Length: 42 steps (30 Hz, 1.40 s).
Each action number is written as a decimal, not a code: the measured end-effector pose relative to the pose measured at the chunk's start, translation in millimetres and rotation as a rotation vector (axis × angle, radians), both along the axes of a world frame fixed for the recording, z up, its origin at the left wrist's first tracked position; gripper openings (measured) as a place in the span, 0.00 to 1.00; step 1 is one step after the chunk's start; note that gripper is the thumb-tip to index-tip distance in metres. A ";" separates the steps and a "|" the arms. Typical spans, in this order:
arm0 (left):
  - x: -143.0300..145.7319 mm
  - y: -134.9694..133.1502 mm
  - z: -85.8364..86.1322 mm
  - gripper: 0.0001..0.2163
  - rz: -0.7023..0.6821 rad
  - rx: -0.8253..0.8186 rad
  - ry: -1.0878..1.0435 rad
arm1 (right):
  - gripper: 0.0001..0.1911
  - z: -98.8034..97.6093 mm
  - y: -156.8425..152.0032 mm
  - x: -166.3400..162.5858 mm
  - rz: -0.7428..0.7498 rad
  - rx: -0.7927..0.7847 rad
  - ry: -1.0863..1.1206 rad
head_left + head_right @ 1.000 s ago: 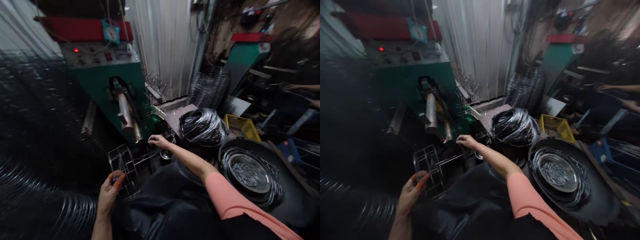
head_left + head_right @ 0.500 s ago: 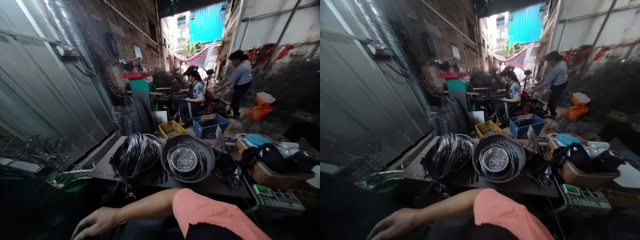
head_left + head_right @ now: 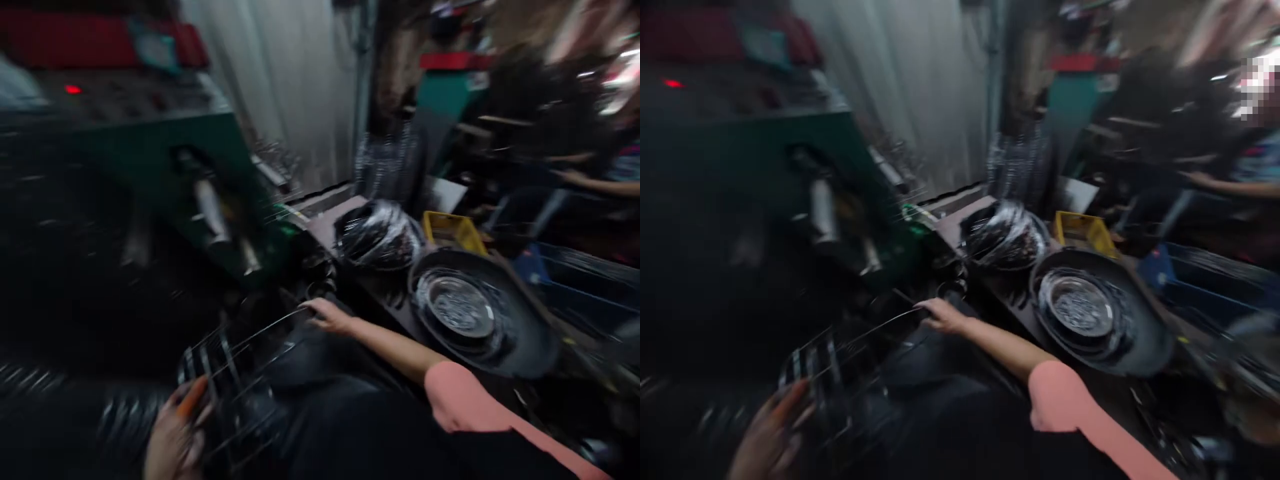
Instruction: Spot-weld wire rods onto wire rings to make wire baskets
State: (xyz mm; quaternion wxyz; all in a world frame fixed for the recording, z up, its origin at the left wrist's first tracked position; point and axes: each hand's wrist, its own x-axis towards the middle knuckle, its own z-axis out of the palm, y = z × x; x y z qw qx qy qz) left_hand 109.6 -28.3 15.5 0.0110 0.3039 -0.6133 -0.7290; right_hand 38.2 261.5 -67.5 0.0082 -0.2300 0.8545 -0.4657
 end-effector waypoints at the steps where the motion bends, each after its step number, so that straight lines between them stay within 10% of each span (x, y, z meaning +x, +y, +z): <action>1: 3.2 -2.4 -3.7 0.08 0.047 0.033 -0.009 | 0.22 -8.0 0.4 -3.8 0.003 0.017 0.074; 9: 2.5 -15.9 -1.0 0.15 0.251 0.193 0.162 | 0.37 -30.6 -14.9 -20.1 -0.143 0.166 0.204; 14: -6.3 -36.7 6.2 0.16 0.411 0.145 0.375 | 0.20 10.0 -32.9 -45.0 -0.132 0.105 0.233; 22: -46.8 -8.7 -25.7 0.17 0.271 0.066 0.377 | 0.14 82.4 -39.7 -81.0 0.036 0.376 0.454; 42: -129.9 57.3 -41.3 0.18 0.135 0.284 0.322 | 0.09 50.8 -23.0 -141.5 -0.031 0.245 0.333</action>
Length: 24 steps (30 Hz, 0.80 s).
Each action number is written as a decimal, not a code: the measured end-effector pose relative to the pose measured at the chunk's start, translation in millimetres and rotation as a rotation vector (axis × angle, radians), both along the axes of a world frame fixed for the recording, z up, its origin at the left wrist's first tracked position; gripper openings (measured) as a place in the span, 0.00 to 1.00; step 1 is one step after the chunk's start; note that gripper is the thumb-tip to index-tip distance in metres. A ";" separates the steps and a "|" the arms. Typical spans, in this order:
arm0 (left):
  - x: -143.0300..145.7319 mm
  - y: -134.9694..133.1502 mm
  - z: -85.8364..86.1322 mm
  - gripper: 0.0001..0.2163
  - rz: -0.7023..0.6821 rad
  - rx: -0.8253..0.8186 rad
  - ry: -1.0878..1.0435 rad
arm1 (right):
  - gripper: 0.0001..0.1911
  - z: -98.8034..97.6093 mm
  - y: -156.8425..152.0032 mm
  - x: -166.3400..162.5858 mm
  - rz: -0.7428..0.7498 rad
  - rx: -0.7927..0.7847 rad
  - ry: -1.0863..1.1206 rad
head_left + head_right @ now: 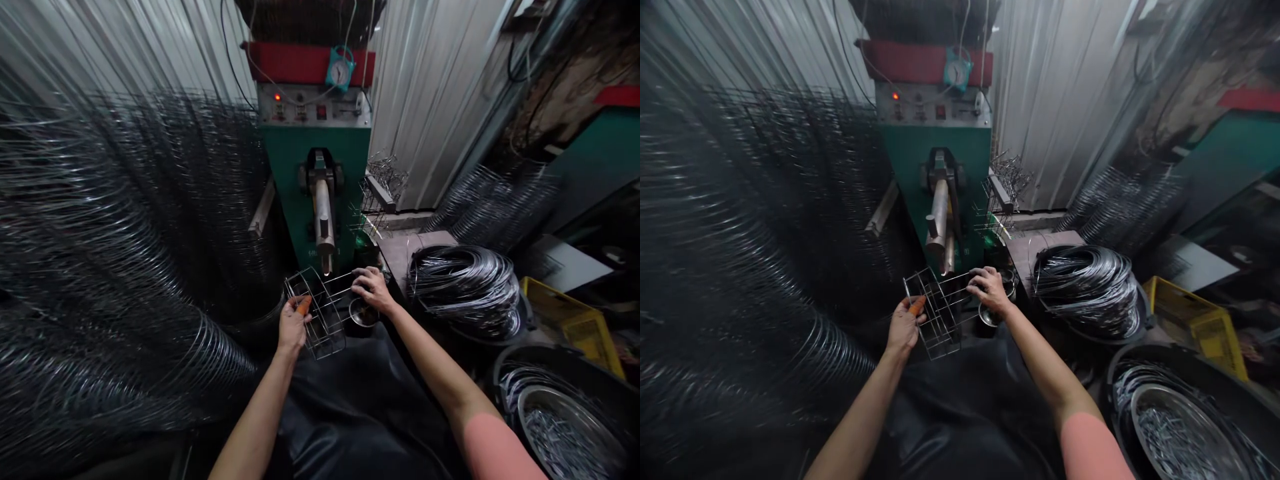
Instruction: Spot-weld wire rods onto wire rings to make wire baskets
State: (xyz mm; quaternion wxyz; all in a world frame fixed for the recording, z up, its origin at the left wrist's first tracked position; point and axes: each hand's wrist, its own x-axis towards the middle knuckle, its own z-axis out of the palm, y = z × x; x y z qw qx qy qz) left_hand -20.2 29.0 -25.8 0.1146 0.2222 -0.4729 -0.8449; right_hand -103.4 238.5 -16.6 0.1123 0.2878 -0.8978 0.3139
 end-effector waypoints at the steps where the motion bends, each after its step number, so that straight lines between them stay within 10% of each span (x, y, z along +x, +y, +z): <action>1: -1.6 -0.7 0.3 0.18 -0.002 0.006 -0.003 | 0.09 1.0 0.7 -3.2 0.003 0.000 0.004; 24: -46.0 -8.5 0.9 0.19 -0.050 0.062 0.028 | 0.08 4.8 0.0 -54.1 0.084 0.018 -0.076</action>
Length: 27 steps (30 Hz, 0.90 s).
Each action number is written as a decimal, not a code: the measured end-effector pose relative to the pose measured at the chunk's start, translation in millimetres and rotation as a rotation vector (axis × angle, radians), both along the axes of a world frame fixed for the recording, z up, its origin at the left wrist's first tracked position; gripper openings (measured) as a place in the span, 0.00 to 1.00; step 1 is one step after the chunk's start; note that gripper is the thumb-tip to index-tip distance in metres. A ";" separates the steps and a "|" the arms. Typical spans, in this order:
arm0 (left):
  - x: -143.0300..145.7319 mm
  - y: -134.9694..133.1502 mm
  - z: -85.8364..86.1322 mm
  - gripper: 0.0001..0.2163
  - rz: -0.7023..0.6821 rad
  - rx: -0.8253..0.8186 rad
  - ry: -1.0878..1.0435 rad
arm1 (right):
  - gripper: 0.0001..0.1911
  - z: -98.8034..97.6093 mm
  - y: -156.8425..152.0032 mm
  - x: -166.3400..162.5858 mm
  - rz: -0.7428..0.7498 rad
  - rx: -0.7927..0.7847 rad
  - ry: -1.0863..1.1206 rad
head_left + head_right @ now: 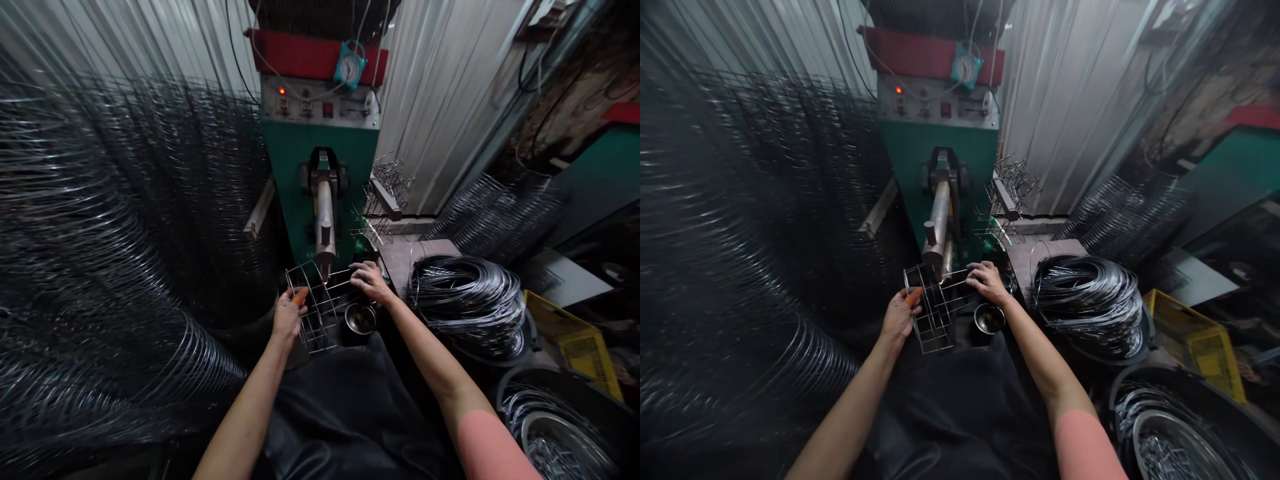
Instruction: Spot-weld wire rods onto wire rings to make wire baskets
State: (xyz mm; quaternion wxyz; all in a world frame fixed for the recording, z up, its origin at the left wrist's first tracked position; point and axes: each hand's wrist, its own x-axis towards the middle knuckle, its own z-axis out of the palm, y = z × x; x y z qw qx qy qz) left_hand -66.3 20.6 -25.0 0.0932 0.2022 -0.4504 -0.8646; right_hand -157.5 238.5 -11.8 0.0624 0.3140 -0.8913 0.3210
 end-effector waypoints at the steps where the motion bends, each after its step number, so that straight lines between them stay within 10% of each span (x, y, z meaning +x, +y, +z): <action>1: -1.8 -0.2 0.2 0.19 0.001 0.004 0.004 | 0.08 1.3 -0.2 -1.1 0.000 -0.001 -0.003; 27: -29.3 -10.8 -1.9 0.22 0.006 0.057 -0.032 | 0.10 10.9 -7.3 -19.7 0.046 0.020 -0.069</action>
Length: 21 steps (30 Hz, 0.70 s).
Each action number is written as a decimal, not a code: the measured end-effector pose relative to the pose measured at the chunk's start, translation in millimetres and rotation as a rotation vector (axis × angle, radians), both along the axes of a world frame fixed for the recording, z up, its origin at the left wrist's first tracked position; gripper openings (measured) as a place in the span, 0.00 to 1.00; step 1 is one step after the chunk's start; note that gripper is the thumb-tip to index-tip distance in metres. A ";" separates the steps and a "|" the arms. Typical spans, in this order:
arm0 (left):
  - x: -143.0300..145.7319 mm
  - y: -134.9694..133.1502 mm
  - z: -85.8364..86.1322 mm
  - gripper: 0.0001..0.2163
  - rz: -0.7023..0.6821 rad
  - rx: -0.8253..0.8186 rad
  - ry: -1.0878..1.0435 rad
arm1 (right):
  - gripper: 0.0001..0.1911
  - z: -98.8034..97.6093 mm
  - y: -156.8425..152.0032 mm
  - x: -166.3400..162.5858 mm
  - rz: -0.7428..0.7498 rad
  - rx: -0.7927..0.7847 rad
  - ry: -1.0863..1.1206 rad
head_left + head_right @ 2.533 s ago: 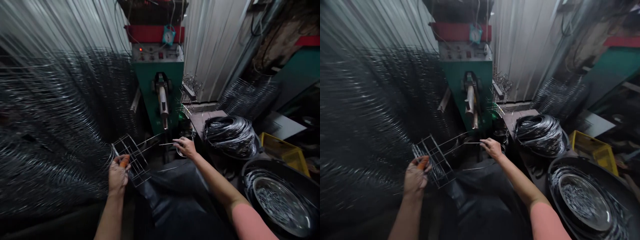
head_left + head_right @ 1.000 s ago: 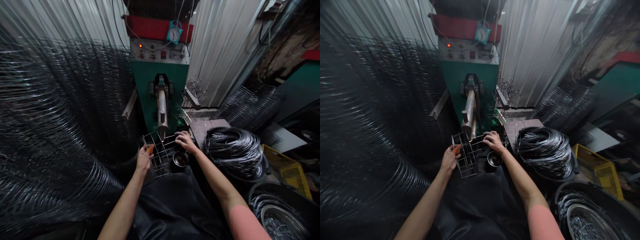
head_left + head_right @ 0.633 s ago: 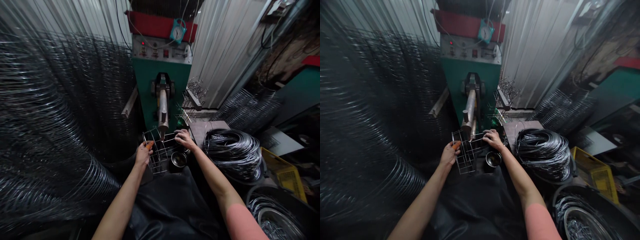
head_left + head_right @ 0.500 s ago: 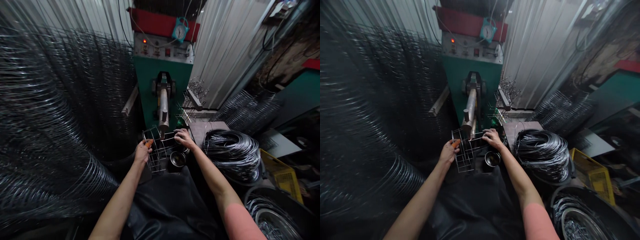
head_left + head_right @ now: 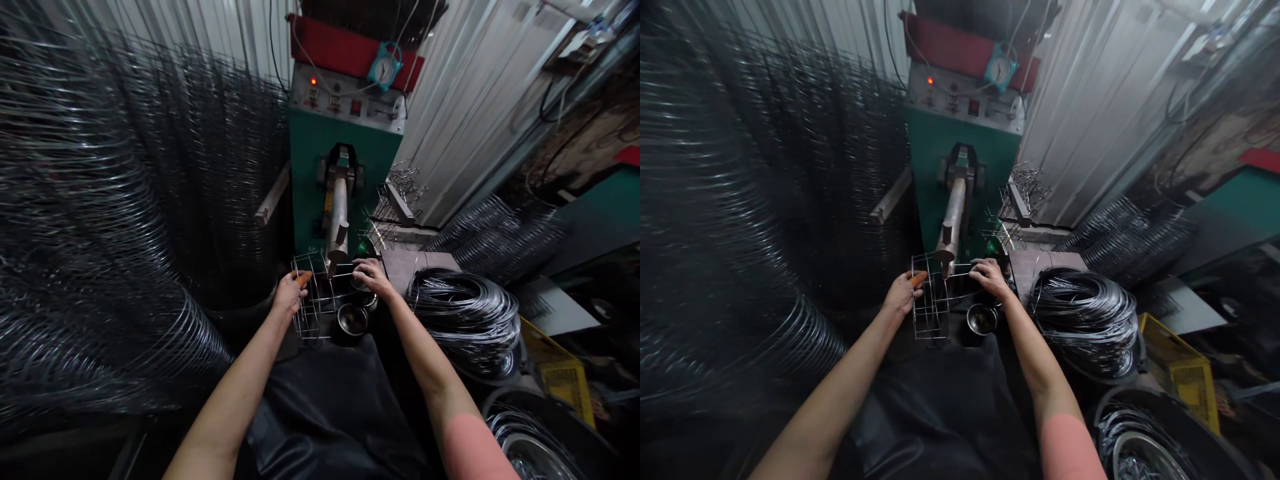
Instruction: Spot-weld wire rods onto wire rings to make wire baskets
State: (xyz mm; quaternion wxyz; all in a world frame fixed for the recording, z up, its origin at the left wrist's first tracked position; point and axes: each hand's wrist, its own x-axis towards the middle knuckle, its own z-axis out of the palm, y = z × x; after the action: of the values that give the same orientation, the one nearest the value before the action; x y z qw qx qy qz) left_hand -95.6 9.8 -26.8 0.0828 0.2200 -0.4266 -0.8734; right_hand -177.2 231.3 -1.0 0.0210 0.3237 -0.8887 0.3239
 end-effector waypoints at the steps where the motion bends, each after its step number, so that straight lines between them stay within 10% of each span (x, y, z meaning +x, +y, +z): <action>1: -0.2 -0.5 -0.2 0.22 -0.003 -0.002 -0.004 | 0.11 -0.9 -0.3 -0.1 -0.003 -0.004 -0.005; 21: -2.9 -7.6 2.7 0.19 -0.098 -0.043 -0.007 | 0.11 1.3 -0.9 7.8 -0.035 -0.036 -0.038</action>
State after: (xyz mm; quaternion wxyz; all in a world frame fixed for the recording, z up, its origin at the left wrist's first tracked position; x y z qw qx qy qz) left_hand -98.5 2.2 -24.2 0.0431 0.2000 -0.4560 -0.8662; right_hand -169.5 230.3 0.4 0.0156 0.3015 -0.8886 0.3454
